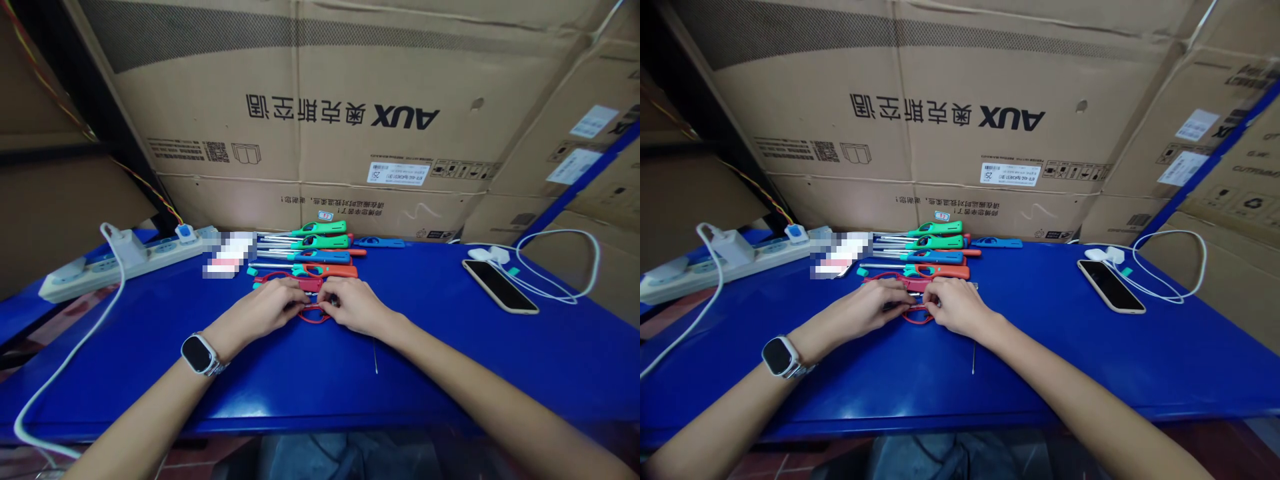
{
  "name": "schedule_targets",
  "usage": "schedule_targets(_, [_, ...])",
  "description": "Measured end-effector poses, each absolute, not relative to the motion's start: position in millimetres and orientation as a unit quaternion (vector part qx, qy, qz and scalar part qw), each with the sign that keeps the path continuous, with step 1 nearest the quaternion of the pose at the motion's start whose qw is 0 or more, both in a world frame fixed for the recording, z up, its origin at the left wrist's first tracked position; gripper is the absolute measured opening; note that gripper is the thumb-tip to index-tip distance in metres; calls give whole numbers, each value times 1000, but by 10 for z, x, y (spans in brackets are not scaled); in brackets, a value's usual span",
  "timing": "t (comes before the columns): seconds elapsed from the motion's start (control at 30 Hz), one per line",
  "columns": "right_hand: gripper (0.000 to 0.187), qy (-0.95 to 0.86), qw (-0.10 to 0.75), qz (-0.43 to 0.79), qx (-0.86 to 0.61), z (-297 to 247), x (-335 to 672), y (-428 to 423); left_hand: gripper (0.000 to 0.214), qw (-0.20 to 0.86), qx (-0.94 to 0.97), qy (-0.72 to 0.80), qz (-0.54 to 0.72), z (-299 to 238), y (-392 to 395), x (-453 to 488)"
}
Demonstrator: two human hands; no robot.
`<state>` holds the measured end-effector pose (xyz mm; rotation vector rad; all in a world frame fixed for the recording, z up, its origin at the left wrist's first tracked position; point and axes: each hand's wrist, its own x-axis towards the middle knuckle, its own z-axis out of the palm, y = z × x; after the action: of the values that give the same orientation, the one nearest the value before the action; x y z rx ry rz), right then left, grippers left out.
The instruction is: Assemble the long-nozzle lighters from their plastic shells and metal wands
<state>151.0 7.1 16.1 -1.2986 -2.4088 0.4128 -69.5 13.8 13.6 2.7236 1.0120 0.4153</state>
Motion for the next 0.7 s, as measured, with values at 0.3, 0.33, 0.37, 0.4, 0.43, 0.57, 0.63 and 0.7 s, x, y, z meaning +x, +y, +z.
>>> schedule_targets(0.3, [12,-852,190,150,-465,199,1506,61,22,9,950,293,110,205,21,-709])
schedule_targets(0.33, [12,-857,187,149,-457,206,1513,64,21,4,951,292,103,209,6,-711])
schedule_targets(0.37, [13,-862,184,149,-448,210,1522,71,21,2,951,293,98,212,-6,-713])
schedule_targets(0.4, [14,-865,182,149,-442,209,1532,81,20,2,951,295,95,214,-14,-717])
schedule_targets(0.43, [15,-867,180,152,-440,203,1541,93,20,4,950,298,94,214,-18,-720])
schedule_targets(0.57, [13,-858,186,170,-448,138,1563,150,20,1,948,302,98,210,-19,-729])
schedule_targets(0.63, [17,-848,198,188,-453,104,1562,168,20,-7,948,303,96,211,-17,-724])
schedule_targets(0.7, [21,-840,206,205,-459,86,1555,175,22,-15,948,300,102,212,-15,-716])
